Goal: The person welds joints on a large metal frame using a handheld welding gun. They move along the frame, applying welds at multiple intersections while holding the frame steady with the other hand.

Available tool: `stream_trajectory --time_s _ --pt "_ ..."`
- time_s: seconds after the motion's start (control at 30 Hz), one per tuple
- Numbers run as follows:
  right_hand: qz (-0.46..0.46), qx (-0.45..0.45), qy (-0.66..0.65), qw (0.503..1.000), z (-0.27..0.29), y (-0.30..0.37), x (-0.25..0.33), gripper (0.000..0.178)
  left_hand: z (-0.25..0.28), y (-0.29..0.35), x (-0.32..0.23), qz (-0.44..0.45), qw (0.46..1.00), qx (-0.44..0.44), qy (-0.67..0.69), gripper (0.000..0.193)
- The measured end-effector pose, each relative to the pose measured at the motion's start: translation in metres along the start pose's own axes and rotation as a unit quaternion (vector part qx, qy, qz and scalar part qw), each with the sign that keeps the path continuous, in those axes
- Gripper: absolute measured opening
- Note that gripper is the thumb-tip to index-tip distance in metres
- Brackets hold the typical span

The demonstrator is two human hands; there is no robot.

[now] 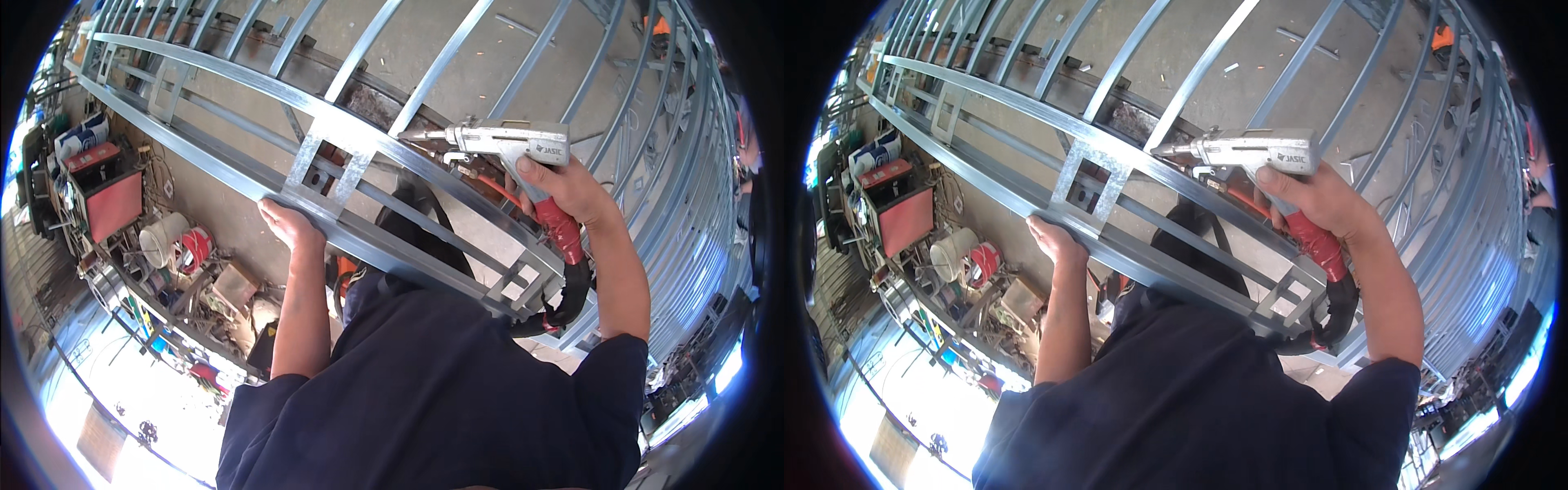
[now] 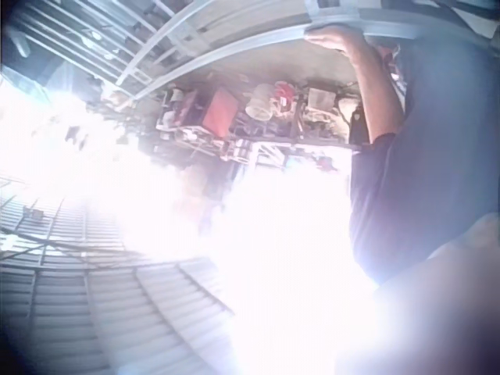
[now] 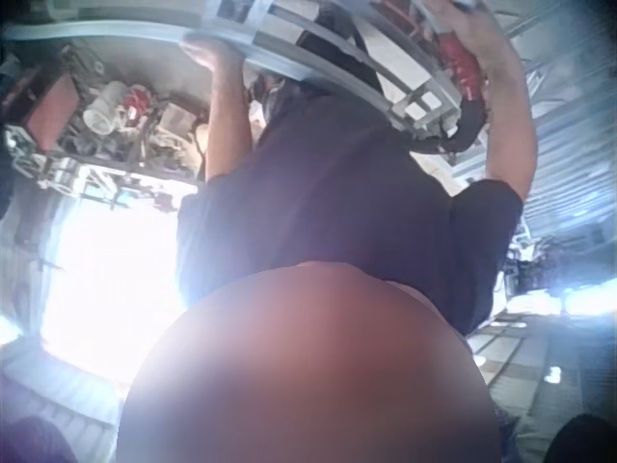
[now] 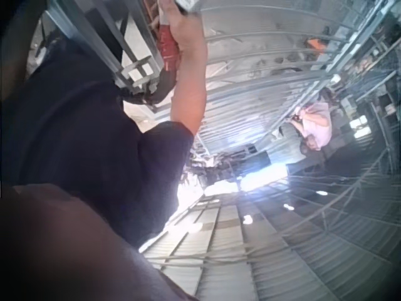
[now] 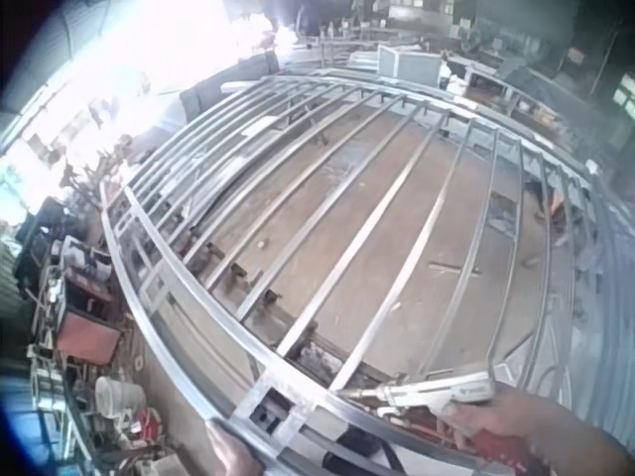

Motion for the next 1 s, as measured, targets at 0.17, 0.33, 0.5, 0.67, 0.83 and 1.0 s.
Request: stream_trajectory --time_s 0.17,0.33,0.5,0.67,0.83,1.0 --pt "-0.038 0.016 -0.036 0.999 0.009 -0.023 -0.015 0.056 0.008 -0.01 0.007 -0.028 0.998 -0.028 -0.037 0.053" --pt "-0.043 0.045 -0.069 0.996 0.013 -0.033 -0.024 0.053 0.002 -0.002 0.001 -0.02 0.997 -0.056 -0.053 0.051" --pt "-0.051 0.074 -0.063 0.994 0.019 -0.036 -0.035 0.056 0.0 -0.002 0.0 -0.027 0.996 -0.07 -0.054 0.047" --pt "-0.052 0.072 -0.051 0.995 0.016 -0.033 -0.032 0.058 -0.001 -0.003 0.001 -0.031 0.996 -0.066 -0.058 0.045" --pt "-0.058 0.074 -0.043 0.995 0.014 -0.033 -0.03 0.058 -0.001 -0.002 0.001 -0.028 0.995 -0.064 -0.066 0.048" --pt "-0.057 0.088 -0.039 0.994 0.014 -0.032 -0.026 0.069 0.003 -0.007 0.004 -0.03 0.996 -0.062 -0.061 0.051"
Point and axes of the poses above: each hand's wrist, its own y-axis away from the middle knuckle, its own z-axis out of the back of the hand, x = y × z, the point moved 3 cm from there along -y, towards the middle knuckle, and after that the axes turned 2 degrees about y, right-handed, at the moved point
